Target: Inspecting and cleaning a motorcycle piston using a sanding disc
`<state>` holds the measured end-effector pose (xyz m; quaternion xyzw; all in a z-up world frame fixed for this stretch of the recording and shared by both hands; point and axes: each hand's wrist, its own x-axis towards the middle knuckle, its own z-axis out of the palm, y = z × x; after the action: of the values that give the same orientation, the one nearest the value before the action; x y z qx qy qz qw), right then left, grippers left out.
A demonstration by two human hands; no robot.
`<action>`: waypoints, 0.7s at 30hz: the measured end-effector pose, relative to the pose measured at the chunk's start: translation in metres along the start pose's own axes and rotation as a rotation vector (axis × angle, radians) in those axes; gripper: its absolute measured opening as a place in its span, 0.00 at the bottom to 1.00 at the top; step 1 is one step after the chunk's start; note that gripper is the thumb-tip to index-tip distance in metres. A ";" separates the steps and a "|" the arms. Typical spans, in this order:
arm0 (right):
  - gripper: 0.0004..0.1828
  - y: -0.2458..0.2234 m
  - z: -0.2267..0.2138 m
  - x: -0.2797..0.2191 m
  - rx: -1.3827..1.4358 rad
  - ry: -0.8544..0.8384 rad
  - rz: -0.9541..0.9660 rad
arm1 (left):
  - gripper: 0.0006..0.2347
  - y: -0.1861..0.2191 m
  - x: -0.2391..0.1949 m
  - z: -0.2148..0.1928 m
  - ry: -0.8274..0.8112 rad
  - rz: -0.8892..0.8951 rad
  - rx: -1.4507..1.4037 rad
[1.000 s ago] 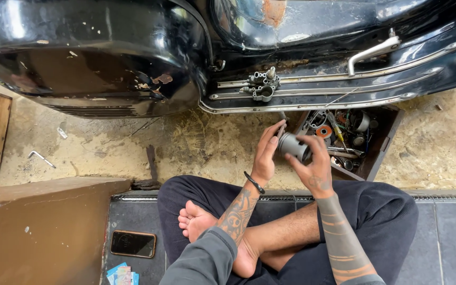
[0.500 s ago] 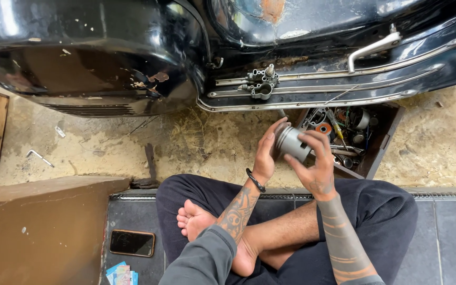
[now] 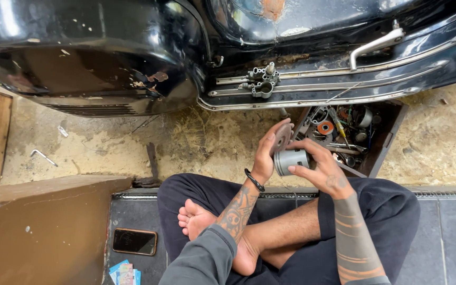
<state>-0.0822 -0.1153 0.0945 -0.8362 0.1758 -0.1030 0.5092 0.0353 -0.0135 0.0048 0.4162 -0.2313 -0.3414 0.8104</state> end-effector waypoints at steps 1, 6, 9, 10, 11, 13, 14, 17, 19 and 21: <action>0.27 0.005 0.001 0.001 0.003 0.000 -0.004 | 0.24 0.007 0.001 0.001 0.000 0.002 0.004; 0.28 0.038 0.031 -0.007 -0.480 0.463 -0.128 | 0.23 0.011 0.006 0.008 -0.018 0.093 0.346; 0.28 0.032 0.033 -0.005 -0.427 0.532 -0.289 | 0.22 0.014 0.005 0.013 0.024 0.133 0.150; 0.28 0.031 0.032 -0.006 -0.425 0.532 -0.287 | 0.22 0.013 0.004 0.011 0.024 0.131 0.152; 0.27 0.030 0.030 -0.006 -0.244 0.455 -0.316 | 0.23 0.012 0.004 0.008 0.020 0.126 0.112; 0.27 0.033 0.026 -0.004 -0.062 0.366 -0.342 | 0.24 0.013 0.003 0.005 0.026 0.121 0.072; 0.28 0.036 0.022 -0.004 -0.025 0.295 -0.303 | 0.24 0.014 0.002 0.005 0.018 0.102 0.013; 0.29 0.031 0.010 0.002 -0.063 0.214 -0.231 | 0.24 0.000 0.001 0.002 0.023 0.091 -0.072; 0.29 0.022 0.011 0.003 -0.141 0.215 -0.186 | 0.23 -0.009 0.001 0.003 0.026 0.085 -0.104; 0.26 0.013 0.021 0.002 -0.293 0.478 -0.247 | 0.23 -0.011 0.003 0.006 0.008 0.073 -0.112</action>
<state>-0.0755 -0.1043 0.0734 -0.8679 0.2005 -0.3313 0.3111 0.0297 -0.0239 -0.0014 0.3628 -0.2235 -0.3225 0.8452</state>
